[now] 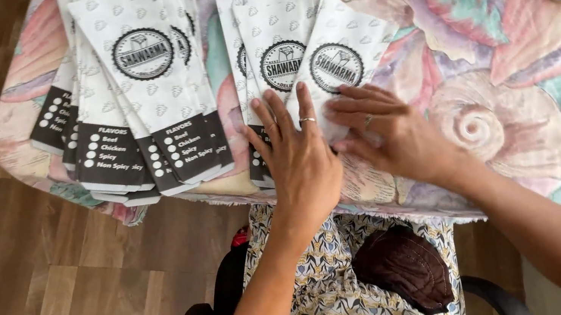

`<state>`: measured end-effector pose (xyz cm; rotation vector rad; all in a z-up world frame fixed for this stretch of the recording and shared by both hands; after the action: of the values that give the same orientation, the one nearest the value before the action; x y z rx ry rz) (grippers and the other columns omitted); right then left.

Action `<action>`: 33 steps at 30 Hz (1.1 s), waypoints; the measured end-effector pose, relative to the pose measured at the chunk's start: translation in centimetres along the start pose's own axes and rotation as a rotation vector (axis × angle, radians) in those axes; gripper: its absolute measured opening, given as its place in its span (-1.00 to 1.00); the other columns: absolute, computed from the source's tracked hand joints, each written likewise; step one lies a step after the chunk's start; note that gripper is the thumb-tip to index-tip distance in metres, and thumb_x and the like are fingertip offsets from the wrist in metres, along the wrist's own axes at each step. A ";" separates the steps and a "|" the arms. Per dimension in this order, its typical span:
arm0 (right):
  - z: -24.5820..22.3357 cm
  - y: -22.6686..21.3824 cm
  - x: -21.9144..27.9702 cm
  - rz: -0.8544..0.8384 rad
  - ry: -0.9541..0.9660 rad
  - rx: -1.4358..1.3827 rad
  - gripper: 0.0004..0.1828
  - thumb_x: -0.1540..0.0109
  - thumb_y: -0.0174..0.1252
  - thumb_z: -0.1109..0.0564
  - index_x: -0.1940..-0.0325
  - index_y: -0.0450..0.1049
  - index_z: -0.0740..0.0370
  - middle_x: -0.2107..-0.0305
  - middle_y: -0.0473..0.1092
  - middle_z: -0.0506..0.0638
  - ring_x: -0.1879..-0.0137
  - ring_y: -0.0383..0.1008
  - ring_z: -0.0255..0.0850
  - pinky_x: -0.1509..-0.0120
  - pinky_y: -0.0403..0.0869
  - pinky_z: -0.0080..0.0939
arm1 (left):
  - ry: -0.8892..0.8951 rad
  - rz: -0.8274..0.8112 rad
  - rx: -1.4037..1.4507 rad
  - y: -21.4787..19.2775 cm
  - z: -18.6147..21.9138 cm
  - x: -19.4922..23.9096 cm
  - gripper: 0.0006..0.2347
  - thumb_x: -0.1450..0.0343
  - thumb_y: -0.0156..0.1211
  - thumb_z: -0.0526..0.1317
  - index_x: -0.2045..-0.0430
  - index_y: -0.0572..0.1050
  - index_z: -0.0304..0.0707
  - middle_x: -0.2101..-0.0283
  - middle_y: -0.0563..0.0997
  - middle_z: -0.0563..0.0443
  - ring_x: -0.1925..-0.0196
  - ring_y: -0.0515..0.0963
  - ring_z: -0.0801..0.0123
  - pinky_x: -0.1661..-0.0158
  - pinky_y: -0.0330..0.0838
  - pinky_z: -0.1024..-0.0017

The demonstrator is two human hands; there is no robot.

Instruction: The person folds printed paper wrappers into triangular pouches and arranges them on a table. They then apply glue to the bottom edges of the pouches to seal them. The wrappers are labeled with flavor options and a brand logo.

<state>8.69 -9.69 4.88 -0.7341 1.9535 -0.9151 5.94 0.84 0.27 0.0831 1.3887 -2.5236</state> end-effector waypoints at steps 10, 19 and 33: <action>5.3 -7.4 6.9 0.086 0.242 -0.118 -0.80 -0.15 0.30 0.39 0.13 0.61 0.41 0.06 0.55 0.34 -0.26 0.46 0.38 -0.37 0.36 0.36 | 0.185 -0.039 -0.138 0.3 0.9 0.9 -0.47 -0.53 0.08 -0.08 -0.42 0.19 -0.21 -0.46 0.24 -0.26 -0.54 -0.01 -0.21 -0.34 -0.22 -0.32; -0.6 -4.2 9.5 0.194 0.284 0.172 -0.66 -0.16 0.38 0.26 -0.03 0.63 0.34 0.01 0.55 0.33 -0.21 0.53 0.27 -0.27 0.50 0.23 | 0.438 -0.091 -0.018 3.4 7.9 5.3 -0.65 -0.49 0.14 -0.13 -0.12 0.48 -0.31 -0.35 0.38 -0.27 -0.55 0.05 0.04 -0.46 -0.35 -0.14; 1.6 -9.3 15.2 0.138 0.358 0.040 -0.60 -0.20 0.33 0.25 -0.12 0.54 0.38 -0.09 0.50 0.27 -0.33 0.45 0.17 -0.55 0.27 0.26 | 0.422 -0.034 -0.144 3.8 5.5 5.6 -0.61 -0.54 0.02 -0.04 -0.12 0.49 -0.37 -0.31 0.44 -0.26 -0.49 0.21 -0.04 -0.48 -0.19 0.02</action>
<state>4.20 -26.99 5.12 -0.4252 2.2573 -1.0523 1.89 -6.84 -0.86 0.5988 1.7296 -2.5187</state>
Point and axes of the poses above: each hand's wrist, its own x-axis away from the middle knuckle, its own y-axis out of the palm, z = x × y, the point moved 9 cm from there along -x, towards the middle knuckle
